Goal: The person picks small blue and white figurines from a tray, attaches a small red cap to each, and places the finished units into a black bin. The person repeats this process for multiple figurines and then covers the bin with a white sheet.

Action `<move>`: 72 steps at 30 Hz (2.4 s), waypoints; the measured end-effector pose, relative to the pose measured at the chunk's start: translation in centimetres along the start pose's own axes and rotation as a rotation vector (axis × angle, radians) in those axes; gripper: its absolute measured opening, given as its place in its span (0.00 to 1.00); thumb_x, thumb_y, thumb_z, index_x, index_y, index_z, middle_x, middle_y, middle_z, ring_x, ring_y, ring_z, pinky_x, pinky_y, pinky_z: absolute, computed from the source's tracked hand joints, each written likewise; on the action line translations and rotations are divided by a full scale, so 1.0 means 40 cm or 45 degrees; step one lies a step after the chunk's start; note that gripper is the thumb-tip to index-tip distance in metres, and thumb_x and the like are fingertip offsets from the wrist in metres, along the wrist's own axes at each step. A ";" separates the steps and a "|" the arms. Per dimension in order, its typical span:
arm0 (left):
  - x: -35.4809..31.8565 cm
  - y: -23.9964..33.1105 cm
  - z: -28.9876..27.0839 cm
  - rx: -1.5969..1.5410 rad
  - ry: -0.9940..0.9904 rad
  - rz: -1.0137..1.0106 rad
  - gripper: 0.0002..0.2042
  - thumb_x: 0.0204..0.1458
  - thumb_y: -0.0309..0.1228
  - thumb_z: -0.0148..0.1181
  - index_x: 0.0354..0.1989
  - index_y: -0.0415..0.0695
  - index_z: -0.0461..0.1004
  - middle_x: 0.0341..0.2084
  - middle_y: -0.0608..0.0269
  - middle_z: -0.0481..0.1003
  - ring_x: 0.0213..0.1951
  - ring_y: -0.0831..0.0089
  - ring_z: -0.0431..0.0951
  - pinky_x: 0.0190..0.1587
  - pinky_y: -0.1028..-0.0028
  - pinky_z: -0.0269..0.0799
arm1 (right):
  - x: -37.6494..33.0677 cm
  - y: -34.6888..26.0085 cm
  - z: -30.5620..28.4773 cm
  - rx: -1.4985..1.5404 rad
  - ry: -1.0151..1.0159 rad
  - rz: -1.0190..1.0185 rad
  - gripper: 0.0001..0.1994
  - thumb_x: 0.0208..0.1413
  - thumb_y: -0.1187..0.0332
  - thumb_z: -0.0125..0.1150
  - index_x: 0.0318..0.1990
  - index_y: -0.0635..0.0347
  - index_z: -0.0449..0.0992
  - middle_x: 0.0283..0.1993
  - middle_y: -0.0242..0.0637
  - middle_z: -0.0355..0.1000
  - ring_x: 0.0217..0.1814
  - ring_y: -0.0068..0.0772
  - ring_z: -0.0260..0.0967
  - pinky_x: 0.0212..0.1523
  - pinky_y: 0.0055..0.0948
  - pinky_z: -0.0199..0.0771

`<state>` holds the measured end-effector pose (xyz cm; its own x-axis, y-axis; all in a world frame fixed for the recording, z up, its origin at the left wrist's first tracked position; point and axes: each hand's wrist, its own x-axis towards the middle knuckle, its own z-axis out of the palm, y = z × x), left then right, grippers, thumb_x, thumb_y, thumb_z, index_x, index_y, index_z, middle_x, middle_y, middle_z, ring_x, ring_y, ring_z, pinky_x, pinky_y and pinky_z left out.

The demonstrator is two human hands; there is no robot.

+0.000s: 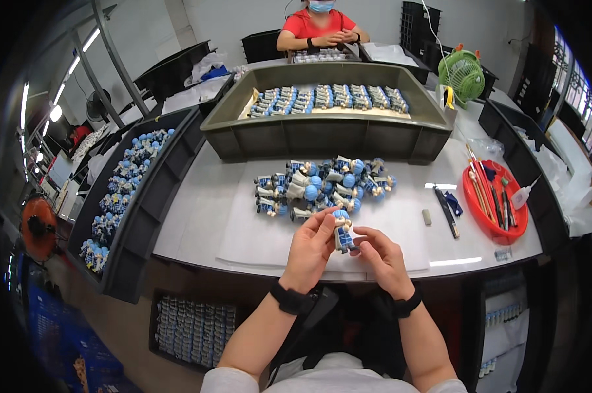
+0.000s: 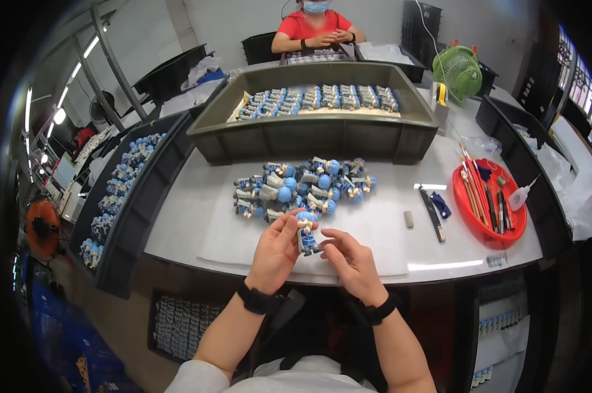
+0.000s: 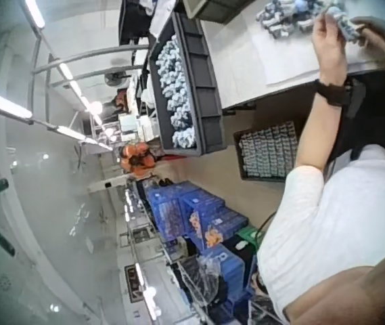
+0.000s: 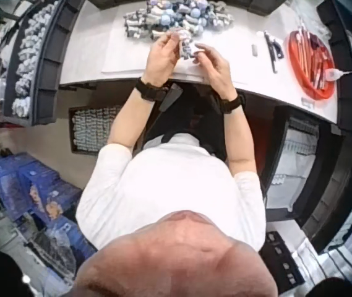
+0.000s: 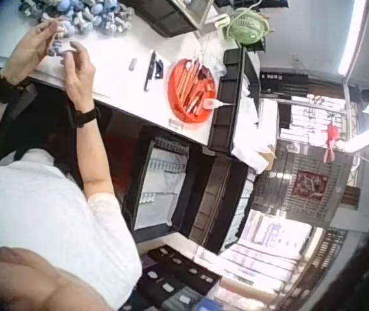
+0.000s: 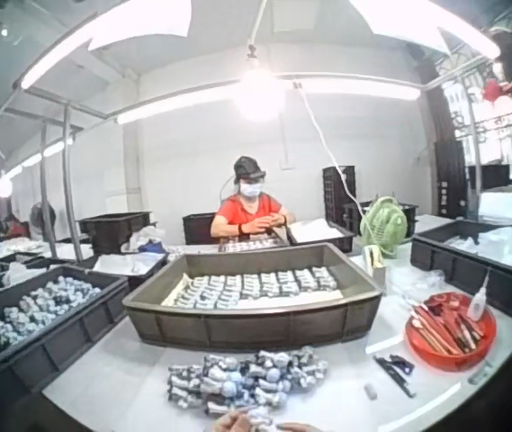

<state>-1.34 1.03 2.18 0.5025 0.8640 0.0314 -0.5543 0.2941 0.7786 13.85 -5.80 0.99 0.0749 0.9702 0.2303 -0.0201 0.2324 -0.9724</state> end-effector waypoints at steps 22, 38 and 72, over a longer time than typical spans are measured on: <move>0.021 -0.053 -0.036 -0.102 -0.037 -0.071 0.18 0.61 0.35 0.45 0.56 0.40 0.63 0.46 0.55 0.72 0.45 0.73 0.72 0.49 0.73 0.68 | 0.006 0.013 -0.005 -0.088 0.078 -0.029 0.18 0.52 0.73 0.60 0.51 0.67 0.68 0.35 0.36 0.73 0.37 0.22 0.69 0.41 0.22 0.69; 0.016 -0.056 -0.032 0.043 -0.027 0.017 0.19 0.57 0.28 0.51 0.58 0.43 0.62 0.49 0.63 0.69 0.49 0.75 0.69 0.52 0.69 0.66 | 0.016 0.020 0.007 -0.049 0.306 -0.132 0.23 0.44 0.77 0.67 0.51 0.66 0.67 0.42 0.35 0.69 0.44 0.23 0.69 0.42 0.21 0.71; 0.007 -0.060 -0.014 0.247 -0.009 0.011 0.18 0.57 0.26 0.51 0.56 0.37 0.63 0.40 0.61 0.73 0.41 0.77 0.74 0.45 0.77 0.70 | -0.001 0.026 -0.005 0.027 0.275 -0.139 0.25 0.40 0.73 0.72 0.47 0.67 0.69 0.35 0.32 0.70 0.33 0.18 0.66 0.34 0.18 0.70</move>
<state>-0.25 0.78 -0.03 0.5033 0.8631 0.0425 -0.4209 0.2019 0.8844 14.04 -5.62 -0.04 0.2889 0.9029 0.3183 -0.0211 0.3384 -0.9408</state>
